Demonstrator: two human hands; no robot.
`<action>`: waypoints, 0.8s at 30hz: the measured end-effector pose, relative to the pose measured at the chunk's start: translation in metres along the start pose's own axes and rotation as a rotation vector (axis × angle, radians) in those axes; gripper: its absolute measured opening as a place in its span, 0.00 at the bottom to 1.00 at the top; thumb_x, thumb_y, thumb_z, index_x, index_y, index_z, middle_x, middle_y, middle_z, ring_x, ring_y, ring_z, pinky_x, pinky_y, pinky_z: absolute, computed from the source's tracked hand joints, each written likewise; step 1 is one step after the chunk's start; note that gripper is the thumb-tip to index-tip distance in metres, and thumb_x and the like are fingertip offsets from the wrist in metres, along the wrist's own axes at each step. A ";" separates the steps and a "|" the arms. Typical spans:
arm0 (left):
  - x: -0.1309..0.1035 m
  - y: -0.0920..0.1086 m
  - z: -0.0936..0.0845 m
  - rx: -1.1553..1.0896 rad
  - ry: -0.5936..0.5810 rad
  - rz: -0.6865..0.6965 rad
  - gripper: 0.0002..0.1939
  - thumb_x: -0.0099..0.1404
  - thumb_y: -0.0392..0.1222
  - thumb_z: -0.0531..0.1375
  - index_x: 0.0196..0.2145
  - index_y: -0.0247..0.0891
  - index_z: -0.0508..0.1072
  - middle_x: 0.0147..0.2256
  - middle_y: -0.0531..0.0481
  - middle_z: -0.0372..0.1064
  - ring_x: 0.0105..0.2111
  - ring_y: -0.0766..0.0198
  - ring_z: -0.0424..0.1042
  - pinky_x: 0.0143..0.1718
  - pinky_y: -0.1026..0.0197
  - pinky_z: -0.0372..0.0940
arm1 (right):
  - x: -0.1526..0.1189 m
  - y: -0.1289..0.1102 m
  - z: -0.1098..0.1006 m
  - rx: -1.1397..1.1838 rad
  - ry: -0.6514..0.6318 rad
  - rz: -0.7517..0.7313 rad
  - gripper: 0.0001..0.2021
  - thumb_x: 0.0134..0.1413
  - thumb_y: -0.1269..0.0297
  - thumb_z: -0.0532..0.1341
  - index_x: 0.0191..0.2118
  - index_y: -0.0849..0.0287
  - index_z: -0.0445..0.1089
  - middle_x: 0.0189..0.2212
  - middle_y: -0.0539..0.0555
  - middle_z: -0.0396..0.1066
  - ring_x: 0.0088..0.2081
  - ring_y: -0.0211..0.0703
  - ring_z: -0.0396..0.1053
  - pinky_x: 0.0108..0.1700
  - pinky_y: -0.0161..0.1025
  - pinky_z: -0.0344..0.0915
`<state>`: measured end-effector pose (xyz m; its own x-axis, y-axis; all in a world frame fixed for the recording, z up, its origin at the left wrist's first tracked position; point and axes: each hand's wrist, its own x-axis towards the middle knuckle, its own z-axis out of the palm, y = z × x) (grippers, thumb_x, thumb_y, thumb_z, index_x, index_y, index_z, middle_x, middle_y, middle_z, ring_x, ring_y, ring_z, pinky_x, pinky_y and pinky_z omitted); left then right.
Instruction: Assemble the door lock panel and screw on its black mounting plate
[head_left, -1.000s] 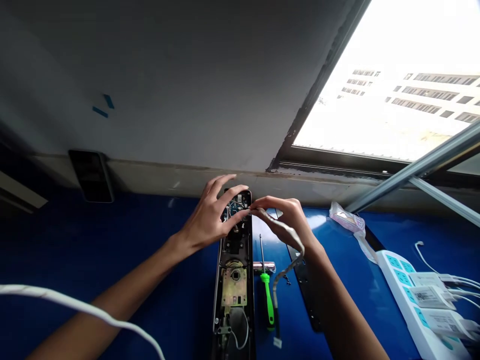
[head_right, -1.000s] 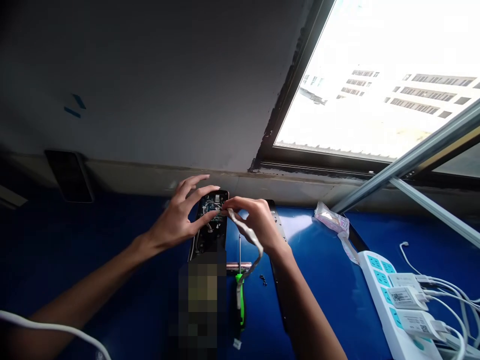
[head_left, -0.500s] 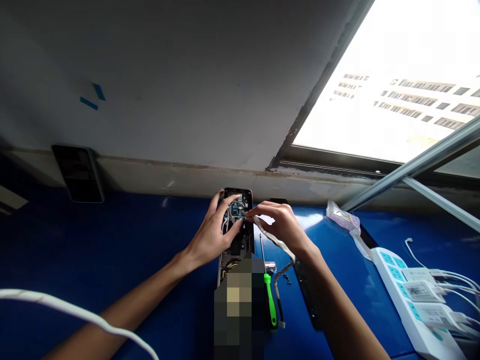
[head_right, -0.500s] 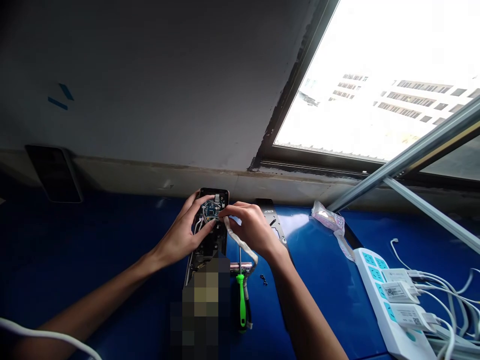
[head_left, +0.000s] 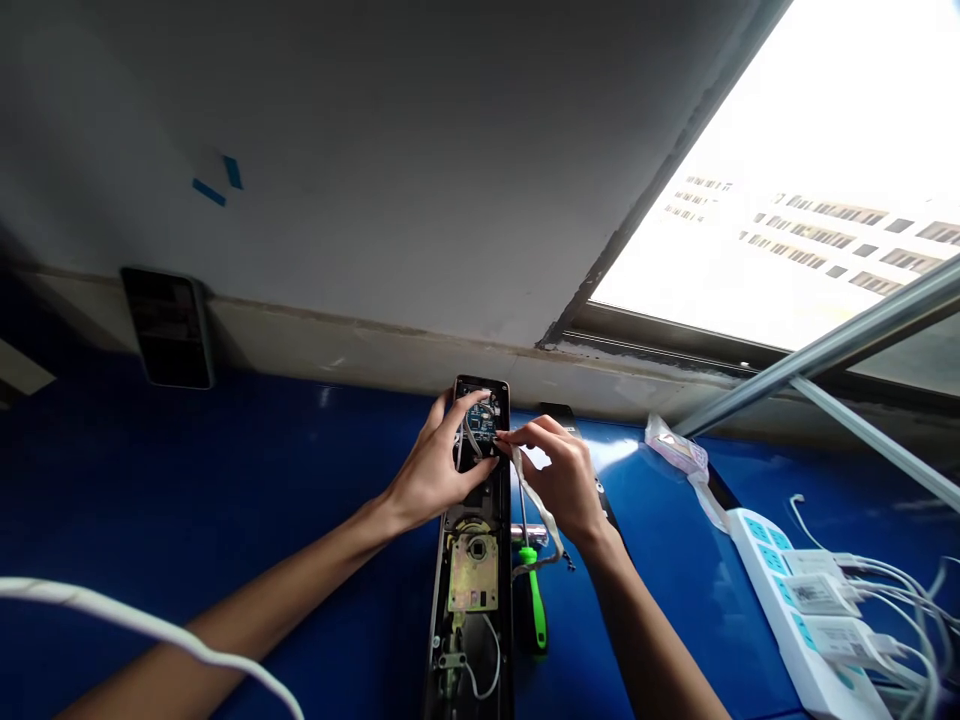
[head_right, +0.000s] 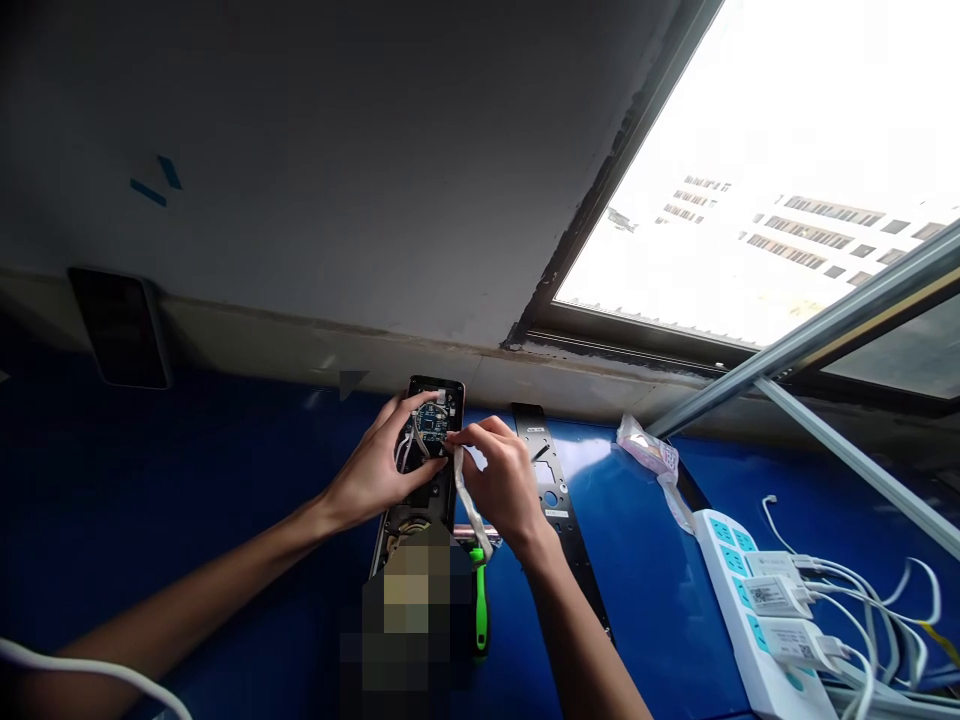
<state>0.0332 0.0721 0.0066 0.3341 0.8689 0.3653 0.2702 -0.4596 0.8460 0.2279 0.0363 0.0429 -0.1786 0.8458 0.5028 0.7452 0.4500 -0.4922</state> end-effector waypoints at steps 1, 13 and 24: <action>0.000 0.000 0.000 -0.004 0.001 0.009 0.39 0.64 0.39 0.69 0.69 0.53 0.61 0.68 0.44 0.59 0.66 0.48 0.66 0.68 0.46 0.63 | -0.001 -0.001 0.001 -0.006 0.003 0.009 0.09 0.61 0.75 0.63 0.38 0.55 0.79 0.36 0.55 0.78 0.35 0.42 0.79 0.38 0.37 0.73; 0.003 -0.004 -0.002 0.022 0.004 0.115 0.37 0.63 0.38 0.70 0.67 0.50 0.63 0.63 0.44 0.66 0.63 0.49 0.70 0.65 0.49 0.67 | 0.014 -0.001 -0.002 -0.022 -0.077 0.034 0.08 0.60 0.74 0.63 0.35 0.54 0.78 0.33 0.52 0.76 0.33 0.40 0.74 0.37 0.35 0.68; -0.001 0.055 -0.009 0.492 -0.267 0.619 0.24 0.71 0.33 0.61 0.63 0.46 0.71 0.72 0.37 0.50 0.72 0.35 0.50 0.66 0.31 0.61 | -0.061 0.027 -0.032 -0.072 0.050 0.421 0.16 0.69 0.60 0.56 0.58 0.52 0.71 0.55 0.56 0.78 0.55 0.47 0.75 0.56 0.43 0.71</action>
<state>0.0394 0.0479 0.0561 0.7378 0.3889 0.5518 0.3109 -0.9213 0.2336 0.2791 -0.0122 0.0220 0.1806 0.9357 0.3030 0.7898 0.0456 -0.6117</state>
